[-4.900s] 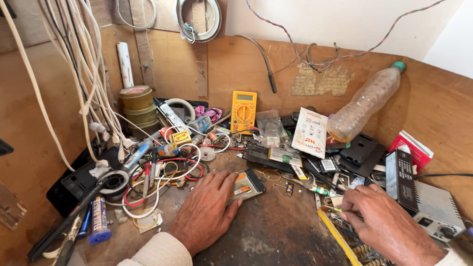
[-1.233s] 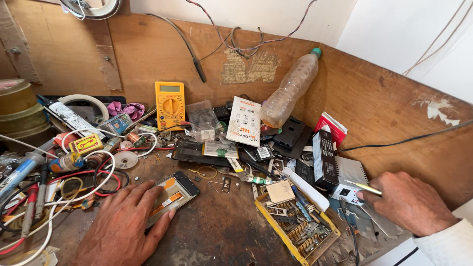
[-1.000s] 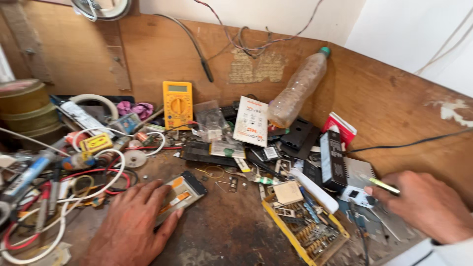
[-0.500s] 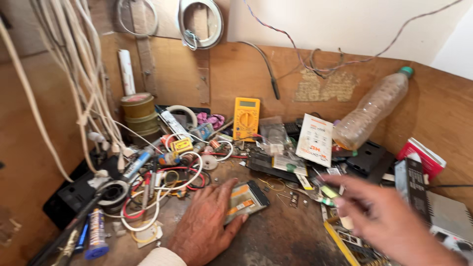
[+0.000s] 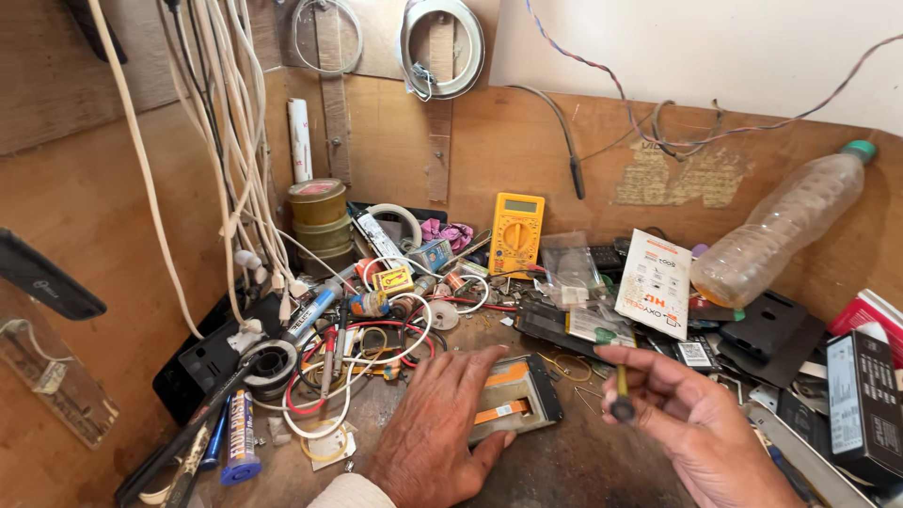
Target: The person disassembles a small electronic device on a cluttered workbench, using a prying tool to separate the back cover and then a screwdriver to remove screws. They lift out the battery and continue to pry and adjust internal components.
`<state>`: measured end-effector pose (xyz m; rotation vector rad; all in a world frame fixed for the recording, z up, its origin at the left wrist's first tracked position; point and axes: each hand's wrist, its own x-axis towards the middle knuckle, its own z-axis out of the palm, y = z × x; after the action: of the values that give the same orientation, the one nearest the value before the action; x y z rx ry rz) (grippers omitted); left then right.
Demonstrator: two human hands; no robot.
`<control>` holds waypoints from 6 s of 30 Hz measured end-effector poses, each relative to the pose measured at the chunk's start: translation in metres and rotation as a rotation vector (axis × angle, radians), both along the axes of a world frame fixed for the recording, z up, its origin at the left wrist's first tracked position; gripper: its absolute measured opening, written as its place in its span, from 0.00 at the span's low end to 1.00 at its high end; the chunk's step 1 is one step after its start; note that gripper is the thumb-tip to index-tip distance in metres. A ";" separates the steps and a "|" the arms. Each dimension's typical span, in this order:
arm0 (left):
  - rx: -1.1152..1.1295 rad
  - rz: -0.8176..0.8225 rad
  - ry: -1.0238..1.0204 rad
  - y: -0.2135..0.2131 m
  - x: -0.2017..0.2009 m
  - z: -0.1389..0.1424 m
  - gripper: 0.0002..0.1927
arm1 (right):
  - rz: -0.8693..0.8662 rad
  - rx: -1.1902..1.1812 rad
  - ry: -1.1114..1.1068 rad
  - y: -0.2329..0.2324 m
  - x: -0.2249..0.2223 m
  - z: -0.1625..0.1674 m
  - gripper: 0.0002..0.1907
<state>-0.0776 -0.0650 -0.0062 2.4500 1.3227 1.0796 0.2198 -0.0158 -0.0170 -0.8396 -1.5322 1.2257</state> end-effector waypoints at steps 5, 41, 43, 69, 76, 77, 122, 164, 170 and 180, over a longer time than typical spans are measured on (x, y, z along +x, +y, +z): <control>0.109 -0.046 -0.008 0.002 0.001 -0.001 0.43 | -0.276 -0.121 0.018 0.008 0.000 -0.005 0.19; 0.017 0.041 0.006 0.005 0.000 -0.002 0.38 | -0.423 0.134 -0.153 -0.025 -0.061 0.018 0.36; 0.013 0.035 0.039 0.007 0.000 0.000 0.37 | -0.437 0.132 -0.185 -0.028 -0.061 0.019 0.37; -0.608 0.032 0.179 0.088 0.008 0.012 0.32 | -0.508 0.208 -0.368 -0.036 -0.068 0.009 0.41; -0.691 0.093 0.121 0.098 -0.002 0.008 0.28 | -0.522 0.161 -0.363 -0.039 -0.070 0.012 0.41; -0.711 0.095 0.080 0.099 -0.002 0.007 0.28 | -0.520 0.170 -0.356 -0.039 -0.070 0.013 0.41; -0.918 0.181 -0.282 0.121 -0.001 -0.032 0.36 | -0.332 0.302 0.001 -0.004 -0.110 0.043 0.29; -0.943 0.165 -0.333 0.114 -0.001 -0.027 0.34 | -0.217 0.482 -0.099 0.000 -0.111 0.029 0.30; -0.921 0.160 -0.275 0.114 -0.002 -0.026 0.35 | -0.348 0.516 -0.087 -0.002 -0.118 0.030 0.25; -0.901 0.154 -0.270 0.115 -0.002 -0.028 0.31 | -0.372 0.590 -0.179 -0.006 -0.124 0.036 0.26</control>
<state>-0.0796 0.0496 -0.0344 1.5138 1.4792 0.5945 0.0960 -0.0220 0.0189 -0.7957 -1.6614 0.3988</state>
